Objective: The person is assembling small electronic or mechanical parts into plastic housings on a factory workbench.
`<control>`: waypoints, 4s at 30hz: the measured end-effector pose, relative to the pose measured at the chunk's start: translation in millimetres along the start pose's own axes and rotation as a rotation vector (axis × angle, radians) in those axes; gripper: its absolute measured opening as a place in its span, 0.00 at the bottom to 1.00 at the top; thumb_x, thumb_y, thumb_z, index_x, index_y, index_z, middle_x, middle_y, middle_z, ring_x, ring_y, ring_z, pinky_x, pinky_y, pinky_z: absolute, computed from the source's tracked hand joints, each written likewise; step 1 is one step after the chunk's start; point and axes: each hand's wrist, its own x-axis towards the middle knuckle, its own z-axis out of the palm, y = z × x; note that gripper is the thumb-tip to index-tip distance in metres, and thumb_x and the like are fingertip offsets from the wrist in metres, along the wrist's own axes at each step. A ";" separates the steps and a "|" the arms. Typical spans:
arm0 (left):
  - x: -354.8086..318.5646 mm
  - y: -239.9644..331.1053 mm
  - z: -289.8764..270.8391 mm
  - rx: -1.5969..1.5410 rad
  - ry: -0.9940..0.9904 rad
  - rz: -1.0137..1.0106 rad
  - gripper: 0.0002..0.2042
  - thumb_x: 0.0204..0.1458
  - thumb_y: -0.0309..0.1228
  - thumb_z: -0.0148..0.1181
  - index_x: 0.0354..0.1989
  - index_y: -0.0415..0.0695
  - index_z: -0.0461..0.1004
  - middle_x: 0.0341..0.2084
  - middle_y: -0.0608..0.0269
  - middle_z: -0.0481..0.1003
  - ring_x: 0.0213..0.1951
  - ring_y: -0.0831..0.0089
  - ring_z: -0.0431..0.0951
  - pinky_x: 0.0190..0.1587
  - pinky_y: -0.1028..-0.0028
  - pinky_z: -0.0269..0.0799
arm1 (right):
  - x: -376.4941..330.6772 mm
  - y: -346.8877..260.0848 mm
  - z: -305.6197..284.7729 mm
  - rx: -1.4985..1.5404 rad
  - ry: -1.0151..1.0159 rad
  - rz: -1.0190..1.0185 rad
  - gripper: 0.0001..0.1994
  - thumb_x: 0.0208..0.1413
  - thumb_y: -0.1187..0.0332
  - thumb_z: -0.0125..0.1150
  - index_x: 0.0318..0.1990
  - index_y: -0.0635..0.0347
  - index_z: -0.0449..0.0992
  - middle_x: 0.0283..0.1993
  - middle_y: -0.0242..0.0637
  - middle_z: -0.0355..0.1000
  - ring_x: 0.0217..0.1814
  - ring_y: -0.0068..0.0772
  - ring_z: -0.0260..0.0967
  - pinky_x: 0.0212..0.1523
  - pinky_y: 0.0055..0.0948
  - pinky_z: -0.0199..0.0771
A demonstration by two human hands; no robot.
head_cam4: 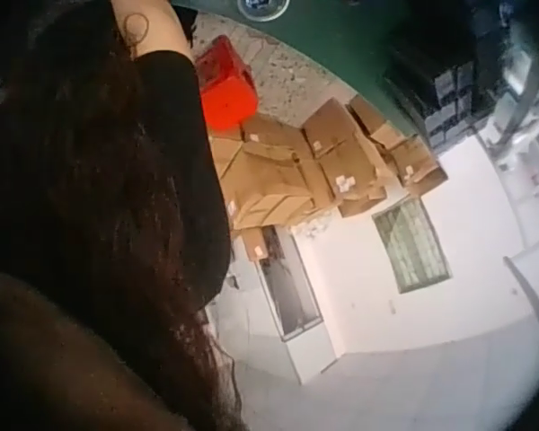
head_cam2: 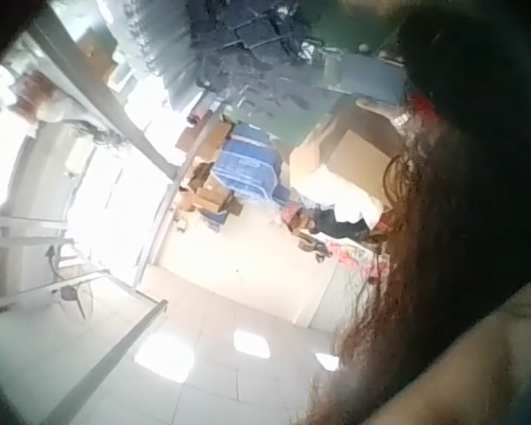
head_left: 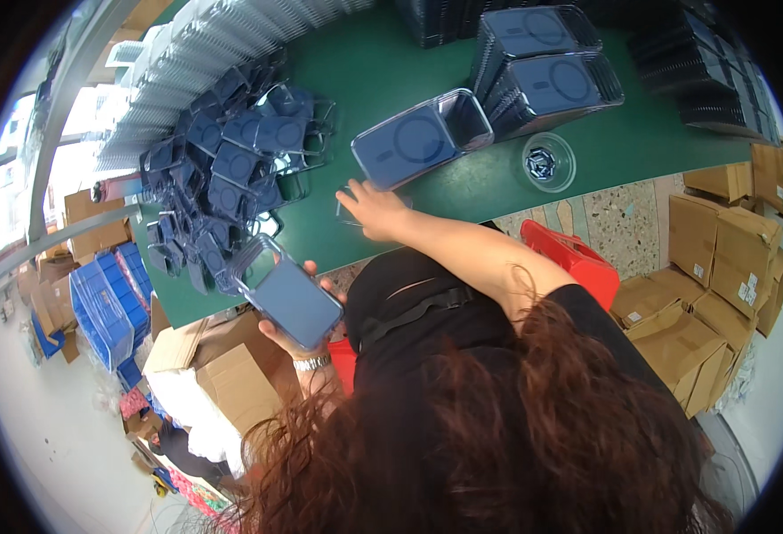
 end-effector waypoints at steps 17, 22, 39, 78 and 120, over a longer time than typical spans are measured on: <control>17.2 -27.9 23.0 0.092 -0.320 -0.322 0.65 0.36 0.44 0.81 0.75 0.48 0.33 0.56 0.42 0.67 0.56 0.44 0.73 0.59 0.48 0.72 | -216.3 187.1 -80.5 0.012 0.671 0.693 0.07 0.52 0.72 0.60 0.37 0.62 0.80 0.39 0.45 0.76 0.47 0.51 0.70 0.48 0.46 0.72; 38.1 -34.1 39.1 -0.120 -0.345 -0.307 0.58 0.44 0.44 0.76 0.76 0.54 0.34 0.59 0.46 0.63 0.62 0.44 0.65 0.63 0.36 0.62 | -211.8 211.7 -82.6 -0.188 0.262 0.587 0.06 0.47 0.73 0.62 0.34 0.58 0.82 0.44 0.39 0.76 0.52 0.44 0.69 0.54 0.41 0.71; 39.6 -40.0 106.2 0.195 -0.068 -0.147 0.55 0.41 0.43 0.76 0.74 0.50 0.41 0.57 0.48 0.64 0.59 0.48 0.70 0.54 0.45 0.76 | -203.1 148.1 -120.3 0.794 0.475 0.622 0.06 0.58 0.71 0.62 0.38 0.64 0.77 0.34 0.35 0.76 0.36 0.25 0.72 0.39 0.27 0.71; 50.5 -30.1 136.7 0.888 -0.044 -0.366 0.42 0.38 0.32 0.79 0.64 0.40 0.61 0.54 0.63 0.69 0.56 0.72 0.69 0.59 0.68 0.67 | -150.6 -52.3 -157.1 1.156 0.523 0.241 0.06 0.65 0.72 0.56 0.43 0.65 0.71 0.36 0.28 0.71 0.39 0.16 0.67 0.40 0.21 0.69; 164.0 -55.0 207.4 2.537 -0.410 0.234 0.45 0.33 0.35 0.76 0.66 0.51 0.60 0.46 0.60 0.72 0.45 0.57 0.74 0.42 0.60 0.72 | -214.2 176.9 -86.5 -0.197 0.542 0.693 0.10 0.51 0.69 0.63 0.40 0.65 0.78 0.42 0.44 0.74 0.51 0.46 0.68 0.49 0.44 0.73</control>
